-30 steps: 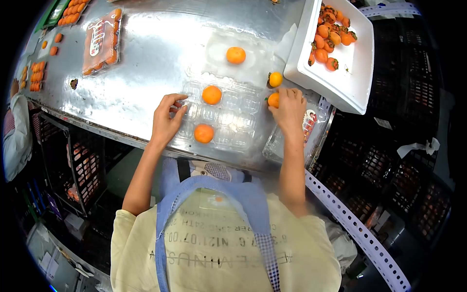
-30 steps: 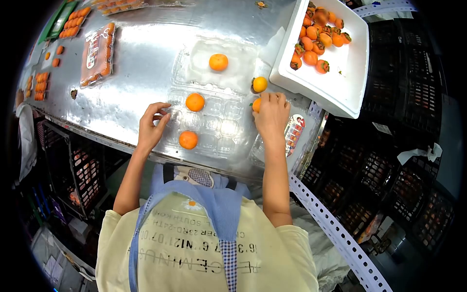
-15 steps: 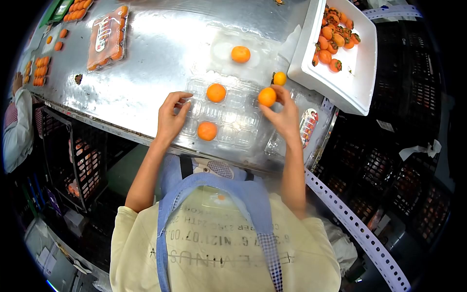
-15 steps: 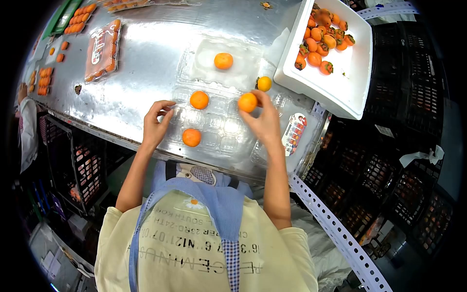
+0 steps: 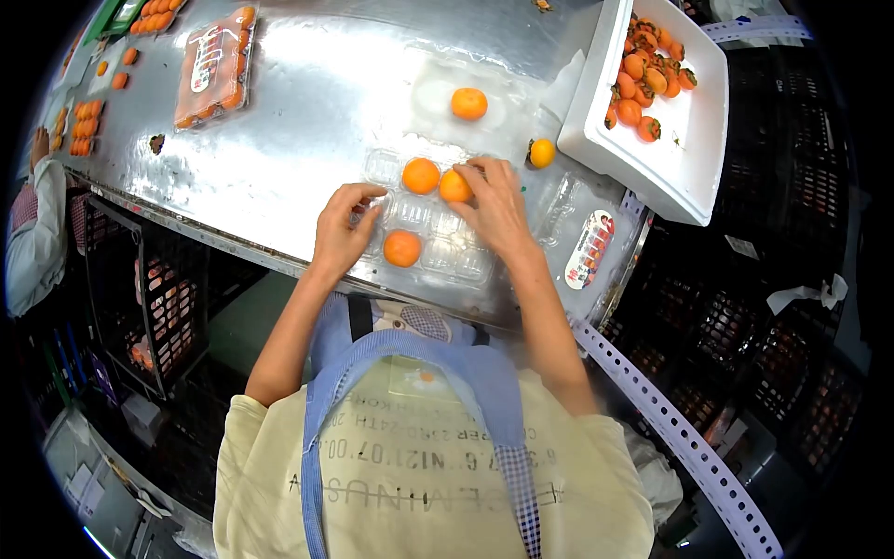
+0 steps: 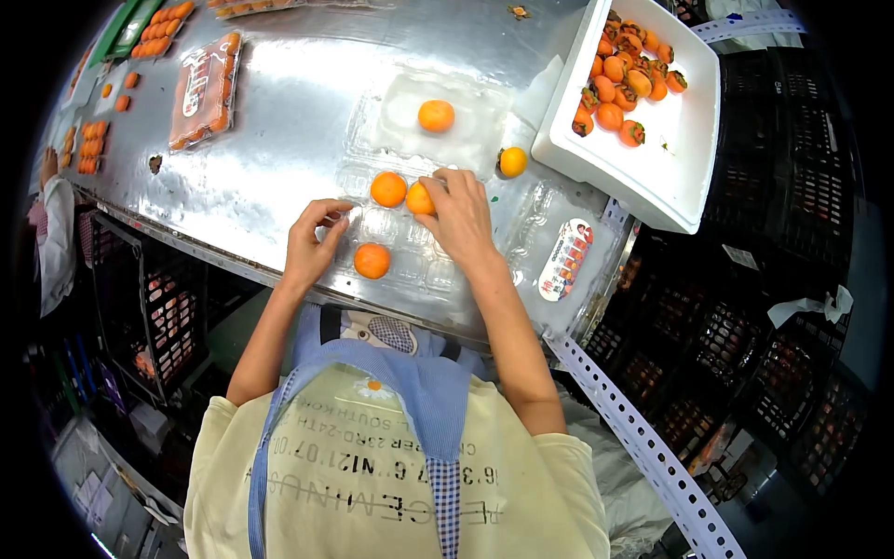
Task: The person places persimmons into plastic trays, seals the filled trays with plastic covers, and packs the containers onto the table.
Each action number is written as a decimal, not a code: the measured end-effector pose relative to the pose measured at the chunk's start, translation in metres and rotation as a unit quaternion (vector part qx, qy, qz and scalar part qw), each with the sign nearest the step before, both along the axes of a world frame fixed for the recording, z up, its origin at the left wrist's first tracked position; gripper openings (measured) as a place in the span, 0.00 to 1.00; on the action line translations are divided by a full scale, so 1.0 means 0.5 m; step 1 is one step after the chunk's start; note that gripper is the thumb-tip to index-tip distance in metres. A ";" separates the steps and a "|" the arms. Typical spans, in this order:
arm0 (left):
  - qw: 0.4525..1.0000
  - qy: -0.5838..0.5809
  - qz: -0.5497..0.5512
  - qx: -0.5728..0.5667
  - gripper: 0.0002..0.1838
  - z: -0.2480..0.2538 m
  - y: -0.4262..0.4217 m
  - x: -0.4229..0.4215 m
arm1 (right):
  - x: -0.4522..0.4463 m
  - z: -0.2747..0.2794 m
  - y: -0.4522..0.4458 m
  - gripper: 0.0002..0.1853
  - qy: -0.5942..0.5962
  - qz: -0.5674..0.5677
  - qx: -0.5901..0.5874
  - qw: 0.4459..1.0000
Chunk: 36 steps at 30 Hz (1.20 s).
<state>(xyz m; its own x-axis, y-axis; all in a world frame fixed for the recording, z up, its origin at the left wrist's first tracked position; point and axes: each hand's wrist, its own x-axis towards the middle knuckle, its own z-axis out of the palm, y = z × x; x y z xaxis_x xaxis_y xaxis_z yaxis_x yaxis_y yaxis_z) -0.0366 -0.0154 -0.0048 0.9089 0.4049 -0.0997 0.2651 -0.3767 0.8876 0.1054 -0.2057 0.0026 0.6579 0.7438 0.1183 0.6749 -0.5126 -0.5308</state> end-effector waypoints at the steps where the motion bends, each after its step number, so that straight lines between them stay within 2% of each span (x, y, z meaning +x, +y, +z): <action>1: 0.999 -0.012 -0.020 0.029 0.13 0.005 -0.002 -0.002 | 0.004 0.002 -0.006 0.26 0.009 -0.019 0.012 1.000; 3: 0.994 -0.036 -0.059 0.088 0.16 0.021 -0.010 -0.008 | 0.022 0.005 -0.032 0.26 0.027 -0.055 0.035 0.997; 6: 0.981 -0.016 -0.134 0.143 0.22 0.048 -0.025 -0.023 | 0.052 -0.012 -0.076 0.27 -0.030 -0.198 -0.014 0.980; 7: 0.972 -0.014 -0.156 0.177 0.27 0.045 -0.033 -0.027 | 0.053 -0.022 -0.079 0.28 -0.058 -0.224 -0.050 0.972; 9: 0.958 0.009 -0.192 0.211 0.27 0.050 -0.046 -0.028 | 0.057 -0.033 -0.080 0.29 -0.116 -0.275 -0.121 0.947; 14: 0.930 0.025 -0.243 0.275 0.32 0.026 -0.058 -0.028 | 0.082 -0.038 -0.061 0.27 -0.064 -0.276 -0.117 0.952; 17: 0.923 0.030 -0.259 0.282 0.30 0.033 -0.056 -0.025 | 0.104 -0.053 -0.069 0.25 -0.025 -0.280 -0.097 0.955; 21: 0.934 0.002 -0.259 0.246 0.27 0.023 -0.046 -0.029 | 0.105 -0.051 -0.083 0.24 -0.013 -0.279 -0.034 0.960; 24: 0.943 -0.026 -0.248 0.221 0.26 0.010 -0.043 -0.043 | 0.076 -0.020 -0.083 0.26 0.015 -0.322 -0.002 0.947; 27: 0.954 -0.077 -0.221 0.189 0.25 0.003 -0.043 -0.046 | 0.048 -0.019 -0.095 0.28 0.017 -0.310 0.089 0.946; 30: 0.970 -0.085 -0.189 0.126 0.24 -0.004 -0.039 -0.045 | 0.020 0.003 -0.097 0.29 0.088 -0.295 0.126 0.943; 32: 0.980 -0.083 -0.160 0.081 0.24 0.000 -0.039 -0.046 | 0.005 0.008 -0.099 0.29 0.110 -0.248 0.117 0.955; 36: 0.991 -0.027 -0.052 -0.122 0.25 0.016 -0.051 -0.045 | -0.010 0.004 -0.085 0.29 0.145 -0.180 0.038 0.972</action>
<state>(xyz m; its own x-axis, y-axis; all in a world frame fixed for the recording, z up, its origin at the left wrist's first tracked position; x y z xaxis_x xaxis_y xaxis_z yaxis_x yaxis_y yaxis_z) -0.0590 -0.0411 0.0031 0.9512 0.2781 -0.1336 0.1863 -0.1727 0.9672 0.1002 -0.2481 0.0047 0.8877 0.4556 -0.0662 0.2749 -0.6399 -0.7176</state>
